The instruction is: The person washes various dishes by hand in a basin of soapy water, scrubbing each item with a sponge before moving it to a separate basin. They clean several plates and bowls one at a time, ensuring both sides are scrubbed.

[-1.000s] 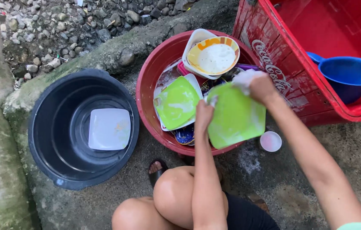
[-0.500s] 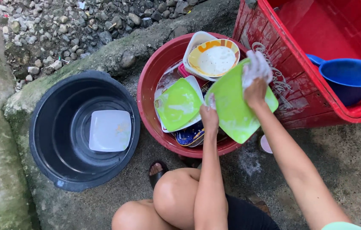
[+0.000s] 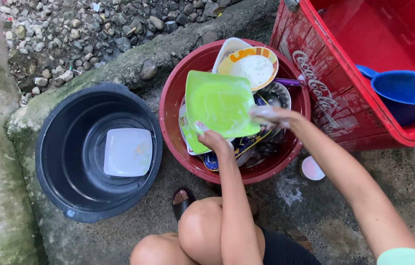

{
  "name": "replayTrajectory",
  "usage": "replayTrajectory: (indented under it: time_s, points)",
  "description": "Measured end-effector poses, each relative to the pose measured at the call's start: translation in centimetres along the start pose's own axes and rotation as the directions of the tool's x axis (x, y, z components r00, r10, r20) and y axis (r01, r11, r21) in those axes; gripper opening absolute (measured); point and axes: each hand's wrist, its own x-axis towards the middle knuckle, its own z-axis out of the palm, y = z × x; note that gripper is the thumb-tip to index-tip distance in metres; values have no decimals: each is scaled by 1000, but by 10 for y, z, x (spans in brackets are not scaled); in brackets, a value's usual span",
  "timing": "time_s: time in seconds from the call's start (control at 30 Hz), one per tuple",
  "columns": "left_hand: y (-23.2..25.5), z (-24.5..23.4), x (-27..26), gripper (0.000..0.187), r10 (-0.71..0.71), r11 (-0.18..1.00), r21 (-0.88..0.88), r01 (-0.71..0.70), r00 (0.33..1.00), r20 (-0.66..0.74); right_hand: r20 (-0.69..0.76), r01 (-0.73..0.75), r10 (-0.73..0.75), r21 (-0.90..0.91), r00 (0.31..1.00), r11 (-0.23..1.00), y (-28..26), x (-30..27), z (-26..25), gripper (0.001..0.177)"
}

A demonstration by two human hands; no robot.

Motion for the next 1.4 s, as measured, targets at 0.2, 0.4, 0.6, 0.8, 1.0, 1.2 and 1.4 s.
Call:
replayTrajectory:
  time_s: [0.2, 0.4, 0.6, 0.8, 1.0, 1.2, 1.4]
  points:
    - [11, 6, 2, 53, 45, 998, -43, -46, 998, -35, 112, 27, -35, 76, 993, 997, 8, 57, -26, 32]
    - [21, 5, -3, 62, -60, 997, 50, 62, 998, -25, -162, 191, -157, 225, 974, 955, -6, 62, -143, 19]
    - [-42, -13, 18, 60, -158, 982, 114, 151, 986, 55, -292, 316, -226, 309, 929, 897, -17, 42, -93, 4]
    - [-8, -8, 2, 67, -102, 987, -115, 108, 993, 62, -39, 335, -335, 208, 942, 919, -31, 1, -25, 14]
    - [24, -7, 9, 67, -192, 947, -164, 275, 898, 396, 22, 160, -160, -230, 987, 960, -37, -19, -60, 14]
    - [-28, -11, 2, 66, -119, 959, 284, -5, 900, 419, -166, -138, -980, -979, 107, 151, -4, 2, -45, 44]
    - [-36, -3, -25, 54, -161, 960, 280, -23, 772, 615, 72, 434, -991, -901, 113, -16, -95, -95, 81, 51]
